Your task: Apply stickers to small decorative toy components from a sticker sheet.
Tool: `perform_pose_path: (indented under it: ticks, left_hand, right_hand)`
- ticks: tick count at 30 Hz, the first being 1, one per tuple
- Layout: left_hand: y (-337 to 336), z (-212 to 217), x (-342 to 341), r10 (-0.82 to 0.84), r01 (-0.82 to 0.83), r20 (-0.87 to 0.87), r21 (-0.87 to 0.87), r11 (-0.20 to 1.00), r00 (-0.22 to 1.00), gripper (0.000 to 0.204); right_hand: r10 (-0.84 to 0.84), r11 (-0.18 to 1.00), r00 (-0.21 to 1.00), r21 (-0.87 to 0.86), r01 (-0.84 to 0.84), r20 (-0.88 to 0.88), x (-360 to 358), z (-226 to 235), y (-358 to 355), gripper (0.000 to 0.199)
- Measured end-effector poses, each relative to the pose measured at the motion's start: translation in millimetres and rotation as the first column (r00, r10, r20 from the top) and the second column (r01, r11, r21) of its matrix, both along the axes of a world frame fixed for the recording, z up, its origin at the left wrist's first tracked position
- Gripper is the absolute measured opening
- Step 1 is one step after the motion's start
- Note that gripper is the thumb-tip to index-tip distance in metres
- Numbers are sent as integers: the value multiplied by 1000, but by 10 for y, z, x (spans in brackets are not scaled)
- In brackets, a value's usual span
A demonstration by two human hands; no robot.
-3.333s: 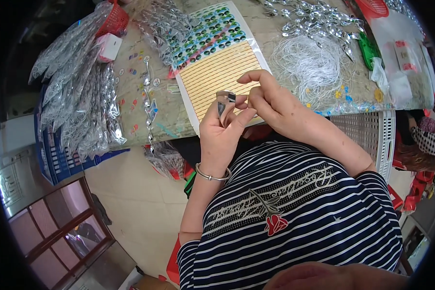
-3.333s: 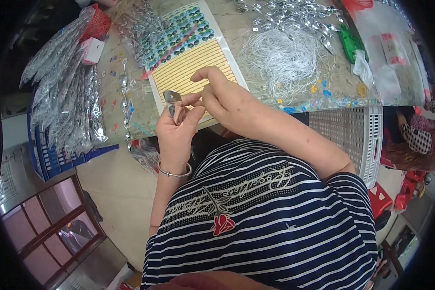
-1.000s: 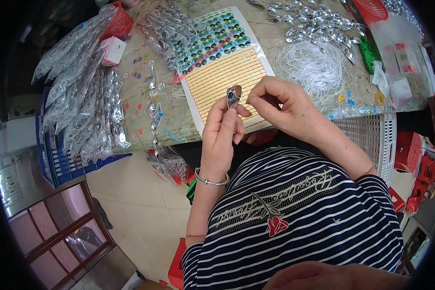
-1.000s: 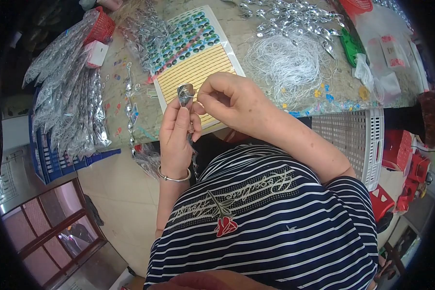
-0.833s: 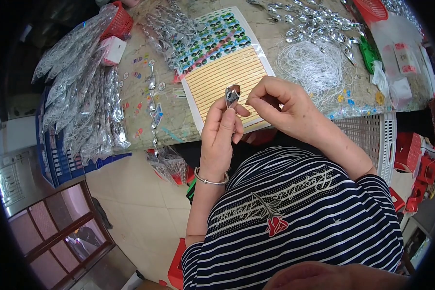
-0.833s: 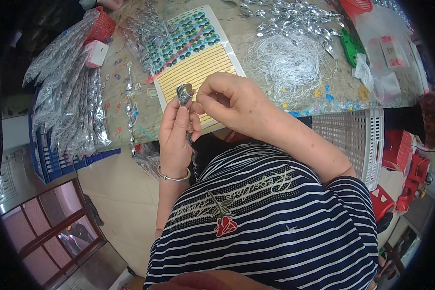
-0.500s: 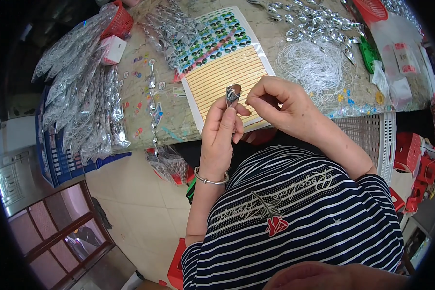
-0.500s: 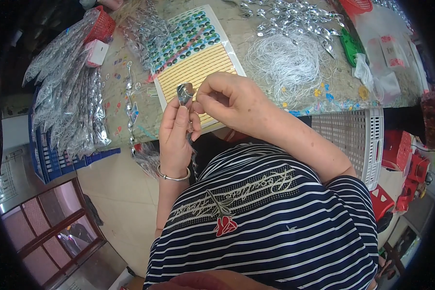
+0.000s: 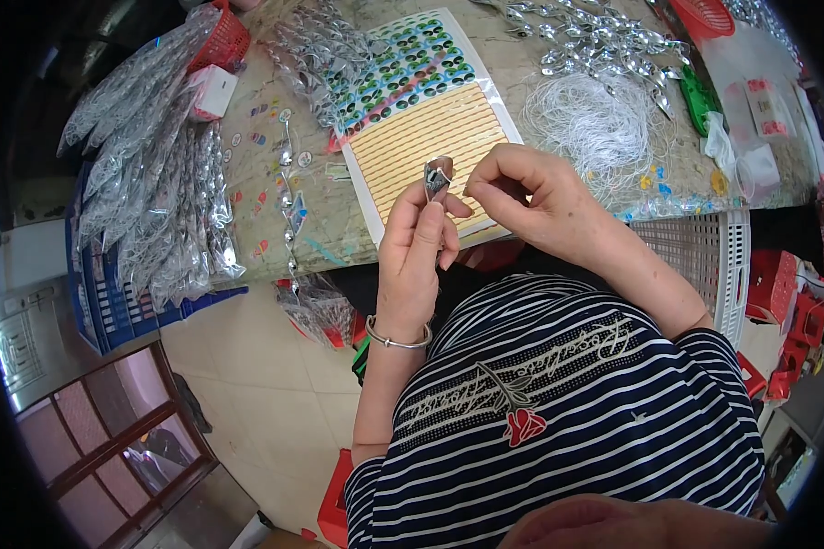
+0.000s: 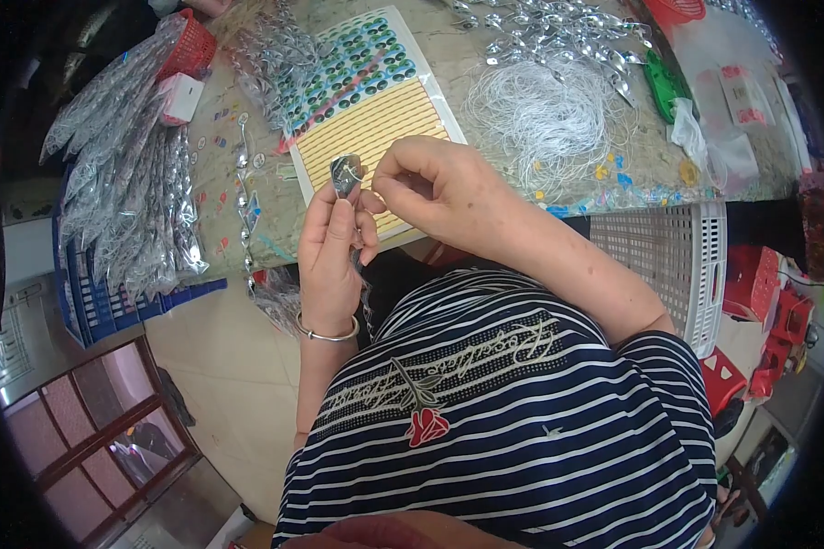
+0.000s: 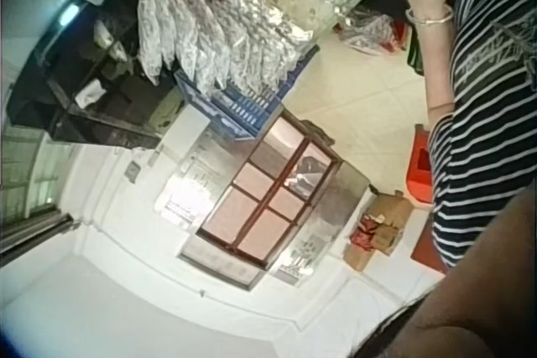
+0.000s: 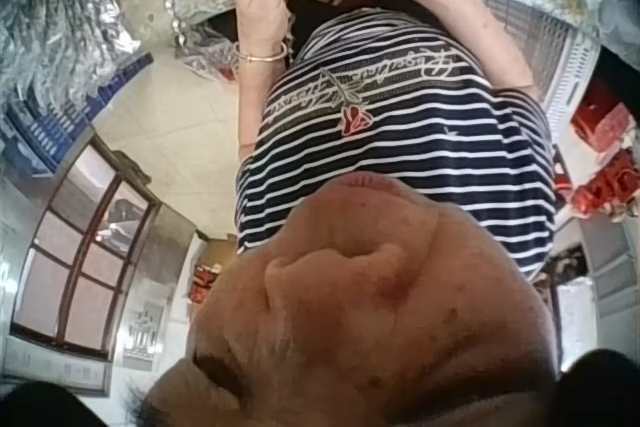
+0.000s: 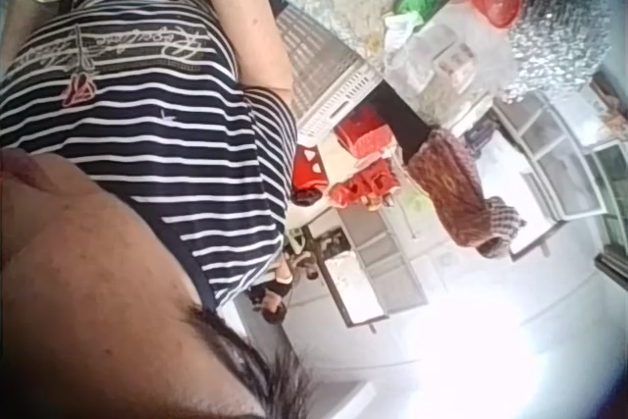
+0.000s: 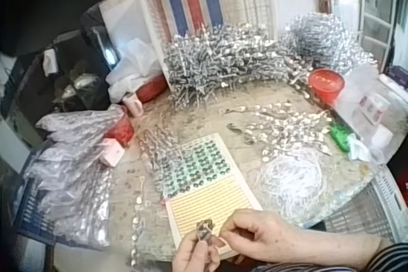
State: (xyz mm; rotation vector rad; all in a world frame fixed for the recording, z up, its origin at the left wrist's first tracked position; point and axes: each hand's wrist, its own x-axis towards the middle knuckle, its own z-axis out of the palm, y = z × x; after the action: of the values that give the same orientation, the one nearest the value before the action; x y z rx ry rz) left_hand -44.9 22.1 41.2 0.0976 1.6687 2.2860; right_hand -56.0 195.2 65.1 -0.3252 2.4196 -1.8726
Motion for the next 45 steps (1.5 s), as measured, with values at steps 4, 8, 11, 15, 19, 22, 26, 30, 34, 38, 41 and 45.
perform_pose_path:
  ticks: [4,8,11,15,19,22,26,30,34,38,41,45]
  left_hand:
    - [-7,-26,4,-31,30,-20,-2,1000,999,37]
    - [-11,-31,36,-73,73,-1,-26,997,997,37]
    - [-22,-33,67,-102,101,-5,-84,991,995,40]
    - [-47,-52,46,-151,130,-78,-226,966,986,43]
    - [-51,-47,49,-133,81,-142,-321,944,981,40]
    - [-61,-76,48,-164,41,-262,-417,908,951,38]
    - [-101,-145,54,-243,0,-420,-501,865,874,39]
    - [-148,-144,76,-277,52,-358,-527,849,892,38]
    - [-224,-190,125,-289,170,-220,-437,883,932,31]
    - [-180,-181,62,-216,172,-155,-256,951,964,23]
    - [-124,-141,81,-131,123,-32,-170,978,991,16]
    - [-113,-203,129,-60,62,16,-141,988,998,10]
  right_hand:
    - [1,1000,1000,3,-1,-9,-6,-1,8,7]
    - [16,999,995,-54,-11,98,1,55,14,8]
    - [-8,1000,997,-14,9,82,3,11,9,8]
    - [-19,999,996,26,22,-91,5,-63,13,8]
    - [-81,994,997,78,82,-21,21,44,13,8]
    - [-83,996,996,-14,83,-37,-6,-17,8,8]
    - [16,999,995,43,-12,-103,-35,-73,58,6]
    - [19,997,999,-79,-23,-44,-48,-179,78,4]
    - [114,980,991,-171,-102,65,-38,-204,76,5]
    - [201,949,968,-276,-154,152,1,-263,3,7]
    - [242,918,945,-367,-150,218,-10,-327,-17,11]
    - [276,878,913,-465,-112,300,23,-369,-22,13]
